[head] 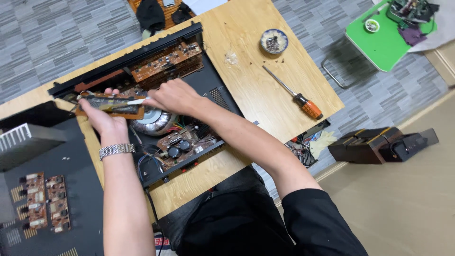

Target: Repairing an electronic amplifier by unscrewing and removing internal circuit boards

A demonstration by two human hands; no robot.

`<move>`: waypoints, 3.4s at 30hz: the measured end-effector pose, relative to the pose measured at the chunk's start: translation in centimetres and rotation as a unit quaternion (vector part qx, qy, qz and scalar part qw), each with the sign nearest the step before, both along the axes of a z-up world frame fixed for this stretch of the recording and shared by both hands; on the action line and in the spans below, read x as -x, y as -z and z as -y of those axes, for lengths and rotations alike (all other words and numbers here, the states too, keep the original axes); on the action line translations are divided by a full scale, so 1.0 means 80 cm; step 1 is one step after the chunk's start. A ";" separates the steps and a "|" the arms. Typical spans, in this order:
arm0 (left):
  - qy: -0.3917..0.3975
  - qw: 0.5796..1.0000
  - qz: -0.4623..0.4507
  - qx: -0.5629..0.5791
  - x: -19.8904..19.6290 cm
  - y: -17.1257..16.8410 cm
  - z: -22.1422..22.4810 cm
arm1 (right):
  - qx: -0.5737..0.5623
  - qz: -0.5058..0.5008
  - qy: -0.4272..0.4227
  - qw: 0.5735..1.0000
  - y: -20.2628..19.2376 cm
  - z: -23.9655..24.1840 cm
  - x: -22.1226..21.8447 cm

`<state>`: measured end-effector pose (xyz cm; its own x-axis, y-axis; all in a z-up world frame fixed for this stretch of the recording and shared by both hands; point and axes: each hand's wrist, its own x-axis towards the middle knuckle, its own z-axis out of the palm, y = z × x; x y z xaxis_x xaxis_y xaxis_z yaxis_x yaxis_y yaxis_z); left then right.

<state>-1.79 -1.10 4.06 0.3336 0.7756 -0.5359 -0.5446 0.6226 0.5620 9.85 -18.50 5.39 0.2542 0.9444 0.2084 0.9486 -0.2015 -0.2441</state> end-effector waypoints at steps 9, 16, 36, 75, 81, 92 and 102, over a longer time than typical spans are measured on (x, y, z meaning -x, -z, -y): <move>-0.038 0.995 0.073 -0.054 -0.024 0.063 -0.021 | -0.054 0.141 0.082 0.985 0.046 -0.003 -0.020; -0.090 0.994 0.050 -0.048 -0.023 0.029 0.001 | 0.051 0.090 -0.013 0.995 0.006 0.008 -0.009; -0.075 0.997 0.010 -0.003 -0.004 -0.030 0.028 | 0.123 0.110 0.047 0.985 -0.029 0.037 -0.007; -0.079 0.997 0.007 0.001 -0.001 -0.029 0.022 | 0.114 0.073 0.028 0.990 -0.016 0.070 -0.024; -0.079 0.997 0.024 -0.005 -0.005 -0.018 0.018 | 0.146 0.051 0.038 0.987 -0.025 0.069 -0.029; -0.067 0.997 0.024 -0.010 -0.002 -0.023 0.021 | 0.122 0.028 0.030 0.992 -0.023 0.074 -0.039; -0.063 0.997 0.039 -0.015 0.000 -0.024 0.022 | 0.101 0.018 0.004 0.995 -0.026 0.077 -0.038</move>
